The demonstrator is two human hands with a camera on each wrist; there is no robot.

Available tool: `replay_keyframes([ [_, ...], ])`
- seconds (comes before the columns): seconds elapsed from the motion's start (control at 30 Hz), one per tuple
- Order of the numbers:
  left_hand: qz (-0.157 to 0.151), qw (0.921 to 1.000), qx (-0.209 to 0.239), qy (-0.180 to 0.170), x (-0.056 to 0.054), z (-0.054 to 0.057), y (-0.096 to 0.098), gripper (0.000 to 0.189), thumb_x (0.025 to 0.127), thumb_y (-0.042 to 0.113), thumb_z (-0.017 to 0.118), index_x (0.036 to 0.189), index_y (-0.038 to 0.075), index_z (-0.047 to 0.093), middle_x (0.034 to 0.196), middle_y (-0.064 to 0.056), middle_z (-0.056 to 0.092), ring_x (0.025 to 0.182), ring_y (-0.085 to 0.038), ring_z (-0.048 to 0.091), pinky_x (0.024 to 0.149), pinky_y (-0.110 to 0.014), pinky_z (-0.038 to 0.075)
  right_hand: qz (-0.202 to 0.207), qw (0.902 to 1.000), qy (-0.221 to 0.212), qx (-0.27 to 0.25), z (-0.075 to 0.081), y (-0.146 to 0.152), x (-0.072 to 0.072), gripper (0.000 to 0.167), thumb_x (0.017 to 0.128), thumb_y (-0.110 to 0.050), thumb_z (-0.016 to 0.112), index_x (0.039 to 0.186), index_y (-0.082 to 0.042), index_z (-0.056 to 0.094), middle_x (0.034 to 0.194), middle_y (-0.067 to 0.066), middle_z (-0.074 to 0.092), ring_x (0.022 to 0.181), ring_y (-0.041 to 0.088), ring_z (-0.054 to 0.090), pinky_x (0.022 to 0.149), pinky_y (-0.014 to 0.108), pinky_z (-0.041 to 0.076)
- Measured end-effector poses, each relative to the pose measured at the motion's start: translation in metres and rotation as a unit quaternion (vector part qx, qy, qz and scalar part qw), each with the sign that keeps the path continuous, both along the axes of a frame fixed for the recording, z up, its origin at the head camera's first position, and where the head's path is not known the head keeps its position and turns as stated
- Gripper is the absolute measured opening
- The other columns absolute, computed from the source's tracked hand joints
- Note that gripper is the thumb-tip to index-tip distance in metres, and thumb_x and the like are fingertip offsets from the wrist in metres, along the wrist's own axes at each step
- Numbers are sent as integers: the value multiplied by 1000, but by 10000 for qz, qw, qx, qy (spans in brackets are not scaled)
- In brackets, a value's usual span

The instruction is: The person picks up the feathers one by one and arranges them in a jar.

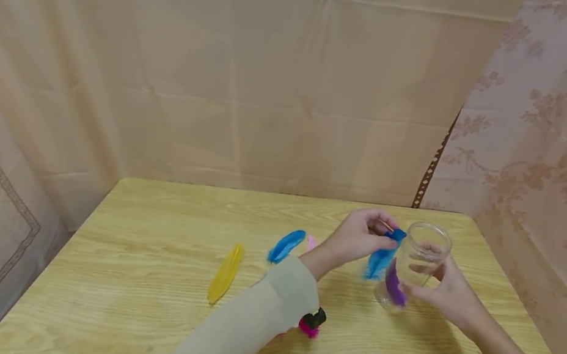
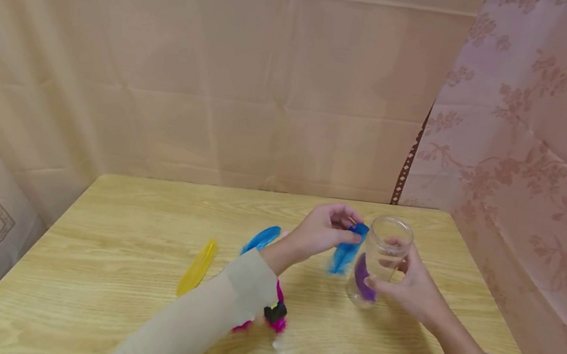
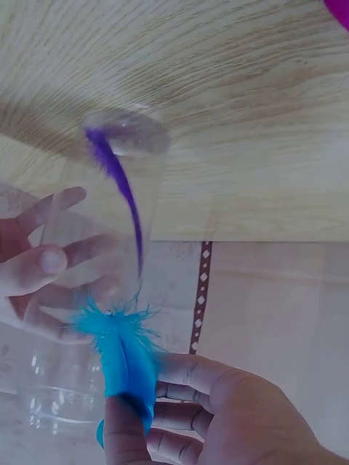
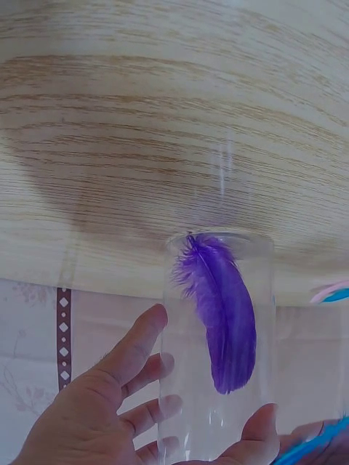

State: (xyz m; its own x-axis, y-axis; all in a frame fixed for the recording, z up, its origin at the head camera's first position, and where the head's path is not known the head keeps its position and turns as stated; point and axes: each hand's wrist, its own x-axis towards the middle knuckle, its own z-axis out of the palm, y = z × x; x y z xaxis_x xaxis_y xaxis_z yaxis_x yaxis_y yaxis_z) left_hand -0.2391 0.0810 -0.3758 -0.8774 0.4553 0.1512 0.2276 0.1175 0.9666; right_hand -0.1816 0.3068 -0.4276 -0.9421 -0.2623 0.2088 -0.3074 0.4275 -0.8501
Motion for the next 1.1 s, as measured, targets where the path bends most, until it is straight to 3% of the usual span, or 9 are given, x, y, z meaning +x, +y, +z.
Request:
replay_keyframes([
  [0.2, -169, 9999, 24, -7, 4, 9, 2, 15, 89, 5, 78, 101, 12, 70, 86, 5, 67, 78, -8, 61, 68, -21, 54, 4, 10000, -10, -63, 0, -1, 0, 81, 87, -5, 80, 146, -2, 24, 138, 27, 48, 107, -2, 58, 78, 29, 58],
  [0.87, -497, 9985, 199, 124, 8, 29, 2, 14, 90, 6, 77, 101, 10, 70, 87, 6, 66, 77, -8, 60, 69, -19, 54, 68, 9999, -146, 16, 2, 2, 0, 82, 89, -5, 78, 148, -3, 22, 141, 27, 43, 107, -5, 57, 81, 29, 58],
  [1.03, -618, 9975, 327, 114, 7, 33, 2, 14, 92, 5, 75, 104, 7, 69, 93, -1, 68, 78, -7, 61, 71, -20, 55, 109, 9999, -81, -16, 2, 2, 0, 82, 89, -4, 78, 148, -2, 22, 140, 27, 42, 107, -4, 57, 80, 27, 57],
  [1.1, -718, 9963, 454, 110, 6, 35, 3, 15, 93, 4, 74, 106, 5, 68, 96, -5, 68, 79, -7, 62, 73, -21, 56, 107, 9999, -70, 14, 3, 2, 0, 82, 89, -4, 79, 148, -3, 22, 141, 24, 40, 109, 2, 59, 81, 28, 58],
])
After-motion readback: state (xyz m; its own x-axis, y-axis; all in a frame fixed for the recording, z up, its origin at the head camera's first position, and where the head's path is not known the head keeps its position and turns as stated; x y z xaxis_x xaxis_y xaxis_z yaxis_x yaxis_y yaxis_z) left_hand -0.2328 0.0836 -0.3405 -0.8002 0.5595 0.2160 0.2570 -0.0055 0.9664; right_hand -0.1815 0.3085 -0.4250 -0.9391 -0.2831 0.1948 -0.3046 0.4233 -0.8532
